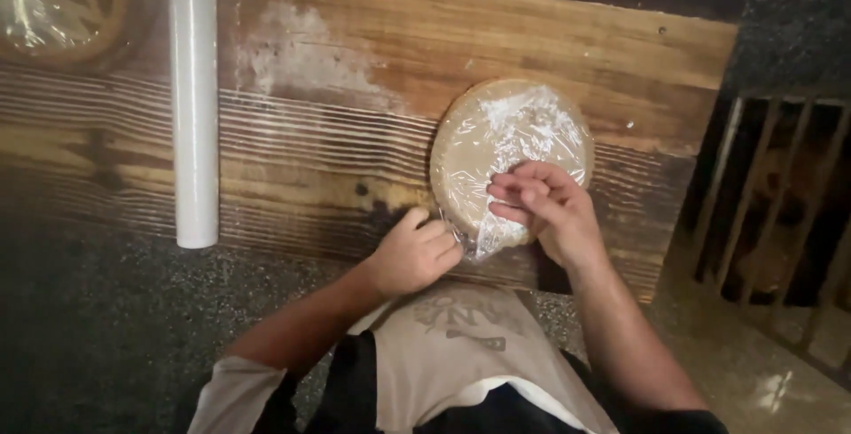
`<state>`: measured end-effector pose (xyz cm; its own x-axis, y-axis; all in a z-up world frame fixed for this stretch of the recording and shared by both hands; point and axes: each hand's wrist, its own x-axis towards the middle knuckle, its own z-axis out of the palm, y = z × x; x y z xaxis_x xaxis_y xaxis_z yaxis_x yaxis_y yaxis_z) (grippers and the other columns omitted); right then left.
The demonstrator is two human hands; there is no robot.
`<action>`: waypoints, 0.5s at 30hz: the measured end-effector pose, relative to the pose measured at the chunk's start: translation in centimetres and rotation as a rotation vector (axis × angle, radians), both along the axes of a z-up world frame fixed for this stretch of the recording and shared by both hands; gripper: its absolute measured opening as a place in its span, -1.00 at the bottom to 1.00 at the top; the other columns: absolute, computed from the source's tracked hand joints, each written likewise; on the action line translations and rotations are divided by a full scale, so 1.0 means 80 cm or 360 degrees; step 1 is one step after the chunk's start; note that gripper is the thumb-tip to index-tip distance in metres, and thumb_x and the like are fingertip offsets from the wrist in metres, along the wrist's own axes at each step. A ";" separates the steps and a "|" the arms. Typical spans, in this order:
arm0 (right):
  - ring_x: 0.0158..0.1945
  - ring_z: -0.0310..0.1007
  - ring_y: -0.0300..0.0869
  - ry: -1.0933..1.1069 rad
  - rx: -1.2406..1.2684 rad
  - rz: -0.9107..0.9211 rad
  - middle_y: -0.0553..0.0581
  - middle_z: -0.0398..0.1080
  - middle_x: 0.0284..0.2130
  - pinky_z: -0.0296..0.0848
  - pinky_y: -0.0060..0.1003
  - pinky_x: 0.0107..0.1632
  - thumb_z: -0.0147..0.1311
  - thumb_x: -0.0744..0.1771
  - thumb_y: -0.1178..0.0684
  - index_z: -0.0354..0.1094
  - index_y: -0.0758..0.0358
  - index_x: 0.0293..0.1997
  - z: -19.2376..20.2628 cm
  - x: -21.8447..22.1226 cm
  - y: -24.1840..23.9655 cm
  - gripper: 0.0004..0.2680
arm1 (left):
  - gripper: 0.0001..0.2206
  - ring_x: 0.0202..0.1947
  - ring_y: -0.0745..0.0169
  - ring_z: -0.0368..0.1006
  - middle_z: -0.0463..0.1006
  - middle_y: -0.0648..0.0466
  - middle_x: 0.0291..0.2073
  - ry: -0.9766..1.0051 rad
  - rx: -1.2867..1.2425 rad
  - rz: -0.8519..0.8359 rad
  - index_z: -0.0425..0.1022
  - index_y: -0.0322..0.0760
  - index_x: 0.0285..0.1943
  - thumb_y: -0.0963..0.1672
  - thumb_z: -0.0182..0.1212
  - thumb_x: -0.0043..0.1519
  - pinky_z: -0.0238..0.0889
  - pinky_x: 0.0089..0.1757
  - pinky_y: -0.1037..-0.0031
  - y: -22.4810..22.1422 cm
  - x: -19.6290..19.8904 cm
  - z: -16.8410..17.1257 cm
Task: Wrapping various pies and pie crusts with plastic wrap on a wooden workbench in a bakery.
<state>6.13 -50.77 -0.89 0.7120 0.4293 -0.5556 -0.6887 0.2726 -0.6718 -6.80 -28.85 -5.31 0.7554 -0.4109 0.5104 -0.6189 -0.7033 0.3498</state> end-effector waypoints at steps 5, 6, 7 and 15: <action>0.22 0.44 0.29 -0.1326 -0.0333 0.0536 0.49 0.39 0.13 0.44 0.19 0.20 0.54 0.10 0.05 0.47 0.43 -0.05 0.029 -0.015 0.008 -0.56 | -0.71 -0.37 0.07 0.33 0.33 0.08 -0.46 -0.0052 -0.0145 -0.0034 0.50 -0.23 -0.28 -0.11 -0.07 0.46 0.31 -0.14 0.16 0.016 0.034 0.066; 0.22 0.44 0.29 -0.1336 -0.0327 0.0541 0.49 0.39 0.13 0.44 0.19 0.20 0.54 0.10 0.05 0.47 0.43 -0.05 0.022 -0.025 0.012 -0.56 | -0.71 -0.37 0.07 0.33 0.33 0.08 -0.46 -0.0061 -0.0141 -0.0026 0.50 -0.23 -0.28 -0.11 -0.07 0.46 0.31 -0.14 0.16 0.011 0.039 0.066; 0.21 0.44 0.26 -0.1856 -0.0611 0.0690 0.42 0.39 0.15 0.46 0.14 0.18 0.44 0.17 0.05 0.49 0.34 -0.10 0.016 -0.034 0.016 -0.68 | -0.73 -0.38 0.10 0.33 0.32 0.11 -0.47 -0.0059 -0.0207 0.0012 0.53 -0.20 -0.28 -0.08 -0.02 0.44 0.32 -0.15 0.18 0.006 0.046 0.066; 0.07 0.53 0.13 -0.2009 -0.1168 0.0444 0.21 0.49 0.00 0.52 0.01 0.09 0.23 0.31 0.11 0.53 0.25 -0.29 -0.003 -0.056 0.026 -0.94 | -0.72 -0.26 0.11 0.36 0.38 0.17 -0.43 0.0128 -0.0261 -0.0070 0.49 -0.13 -0.27 0.05 0.11 0.37 0.17 -0.05 0.14 0.012 0.089 0.038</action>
